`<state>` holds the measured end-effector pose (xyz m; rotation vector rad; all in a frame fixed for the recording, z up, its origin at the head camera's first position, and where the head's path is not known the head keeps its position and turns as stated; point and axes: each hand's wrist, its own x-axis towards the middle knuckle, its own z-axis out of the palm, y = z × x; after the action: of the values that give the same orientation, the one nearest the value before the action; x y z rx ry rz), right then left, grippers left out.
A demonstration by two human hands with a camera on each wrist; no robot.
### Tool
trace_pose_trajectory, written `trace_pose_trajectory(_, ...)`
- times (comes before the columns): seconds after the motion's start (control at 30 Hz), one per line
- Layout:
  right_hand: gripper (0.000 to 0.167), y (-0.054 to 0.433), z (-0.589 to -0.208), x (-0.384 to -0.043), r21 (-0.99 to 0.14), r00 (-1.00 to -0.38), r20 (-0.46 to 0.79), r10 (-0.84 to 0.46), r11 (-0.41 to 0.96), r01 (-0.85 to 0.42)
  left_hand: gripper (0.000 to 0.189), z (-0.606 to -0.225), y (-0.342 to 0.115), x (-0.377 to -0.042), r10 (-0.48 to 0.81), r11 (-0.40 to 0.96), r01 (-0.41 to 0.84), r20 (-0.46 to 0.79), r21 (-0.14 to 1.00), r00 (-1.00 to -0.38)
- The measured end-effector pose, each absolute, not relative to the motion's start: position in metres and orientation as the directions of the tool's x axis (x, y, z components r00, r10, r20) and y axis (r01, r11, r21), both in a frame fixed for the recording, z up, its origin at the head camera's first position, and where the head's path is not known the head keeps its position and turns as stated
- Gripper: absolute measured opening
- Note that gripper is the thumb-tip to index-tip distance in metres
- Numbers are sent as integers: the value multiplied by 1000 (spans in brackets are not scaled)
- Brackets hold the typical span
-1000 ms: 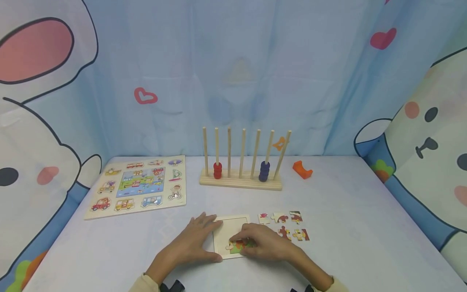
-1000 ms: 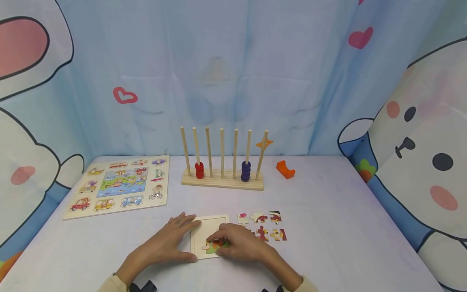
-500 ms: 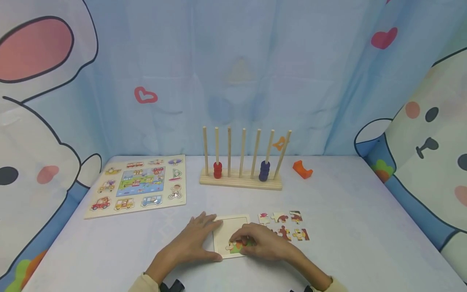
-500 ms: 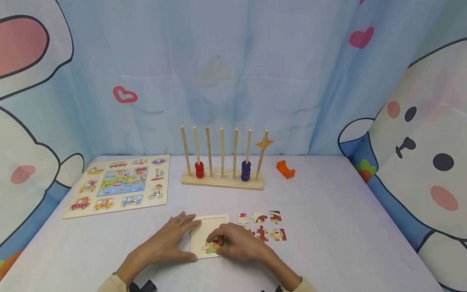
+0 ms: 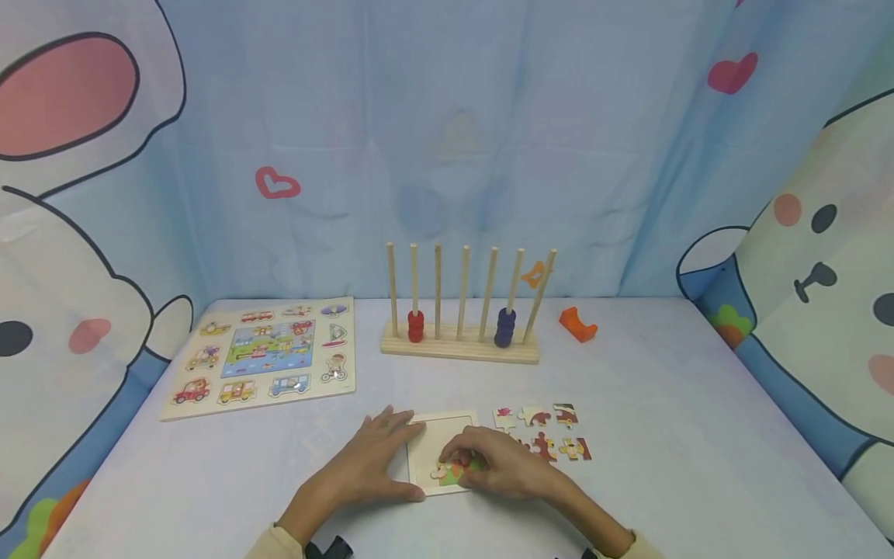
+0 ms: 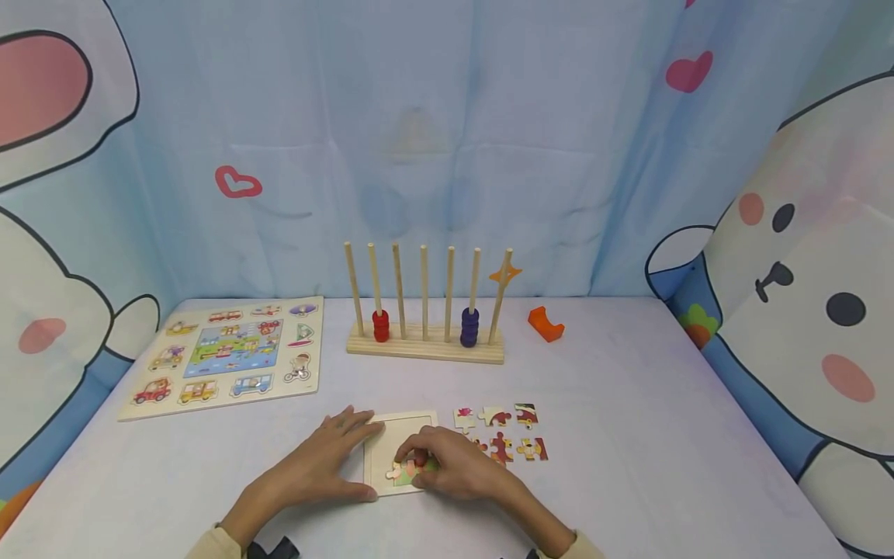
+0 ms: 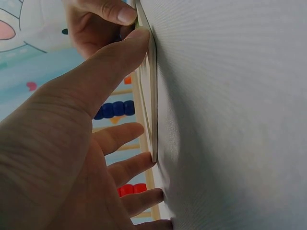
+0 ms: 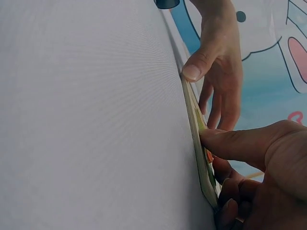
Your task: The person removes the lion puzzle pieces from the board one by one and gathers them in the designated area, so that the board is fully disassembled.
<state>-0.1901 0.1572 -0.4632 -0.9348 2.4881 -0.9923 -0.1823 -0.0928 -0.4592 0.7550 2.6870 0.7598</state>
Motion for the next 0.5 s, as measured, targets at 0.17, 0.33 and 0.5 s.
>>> trace_pose_trajectory(0.17,30,157,-463,-190,-704,-754,-30,-657,549,-451,89,-459,-93,-182,542,730,412,-95,545,-835)
trace_pose_trajectory(0.33,32,160,-464,-191,-745,-746,-25,-665,510,-430,89,-459,-93,-182,542,731,413,-95,544,-835)
trace_pose_trajectory(0.5,29,164,-464,-195,-824,-722,-26,-691,424,-376,90,-459,-92,-182,543,735,423,-87,529,-835)
